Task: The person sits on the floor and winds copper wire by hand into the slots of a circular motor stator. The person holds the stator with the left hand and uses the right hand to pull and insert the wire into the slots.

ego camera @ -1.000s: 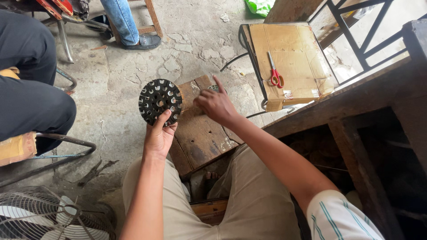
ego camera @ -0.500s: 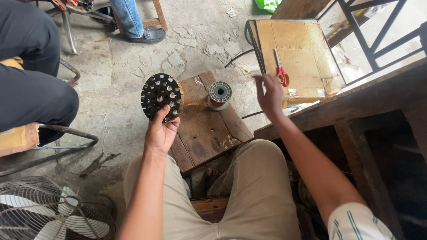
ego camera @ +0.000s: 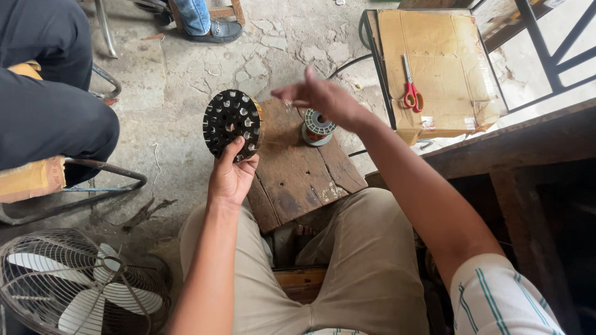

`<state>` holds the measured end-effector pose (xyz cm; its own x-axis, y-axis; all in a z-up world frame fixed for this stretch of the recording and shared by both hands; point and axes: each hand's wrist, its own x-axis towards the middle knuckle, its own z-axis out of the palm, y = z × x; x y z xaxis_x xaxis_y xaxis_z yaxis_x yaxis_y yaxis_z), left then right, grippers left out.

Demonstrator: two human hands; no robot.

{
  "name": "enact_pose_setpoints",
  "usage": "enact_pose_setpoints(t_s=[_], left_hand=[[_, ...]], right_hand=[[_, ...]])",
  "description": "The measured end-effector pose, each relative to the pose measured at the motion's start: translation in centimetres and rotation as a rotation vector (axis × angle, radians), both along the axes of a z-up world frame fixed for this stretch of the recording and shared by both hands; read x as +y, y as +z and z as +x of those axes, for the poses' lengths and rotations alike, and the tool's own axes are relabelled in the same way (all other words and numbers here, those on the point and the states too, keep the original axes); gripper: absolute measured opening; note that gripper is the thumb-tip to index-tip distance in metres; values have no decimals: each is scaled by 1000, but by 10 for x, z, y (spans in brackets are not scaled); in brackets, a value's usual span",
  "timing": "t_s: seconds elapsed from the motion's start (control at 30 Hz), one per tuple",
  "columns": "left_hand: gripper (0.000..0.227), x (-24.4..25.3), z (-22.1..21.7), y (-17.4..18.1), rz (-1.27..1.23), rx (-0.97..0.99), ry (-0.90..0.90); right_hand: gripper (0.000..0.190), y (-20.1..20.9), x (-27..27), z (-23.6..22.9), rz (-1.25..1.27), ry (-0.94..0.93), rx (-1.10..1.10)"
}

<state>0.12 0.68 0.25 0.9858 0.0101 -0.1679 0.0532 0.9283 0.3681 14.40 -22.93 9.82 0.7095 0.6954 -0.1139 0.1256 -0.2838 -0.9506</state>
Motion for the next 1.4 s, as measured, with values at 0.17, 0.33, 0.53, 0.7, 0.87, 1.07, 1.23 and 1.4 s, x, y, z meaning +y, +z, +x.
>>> enact_pose_setpoints(t_s=[0.17,0.33,0.53,0.7,0.87,1.07,1.23,1.4], left_hand=[[29,0,0,-1,-64,39,17],[26,-1,-2,-3,-93,41,15],[30,-7,-3,7,-8,-9,-16],[29,-3,-3,6,-65,2,-18],[24,3,-4,4,-52,58,11],[18,3,-2,4,-62,29,1],[18,6,-4,6,-83,9,-4],[13,4,-2,2,-164,-12,-25]], right_hand=[[72,-4,-33,-86,395,265,163],[84,-28,-112,-113,501,455,637],[81,-44,-158,-55,-437,-154,229],[103,-64,-151,13,-1158,-1,-66],[80,-46,-105,53,-437,-242,-388],[65,-6,-4,15,-11,-17,14],[66,10,-2,-48,121,135,274],[77,4,-68,-69,-126,63,277]])
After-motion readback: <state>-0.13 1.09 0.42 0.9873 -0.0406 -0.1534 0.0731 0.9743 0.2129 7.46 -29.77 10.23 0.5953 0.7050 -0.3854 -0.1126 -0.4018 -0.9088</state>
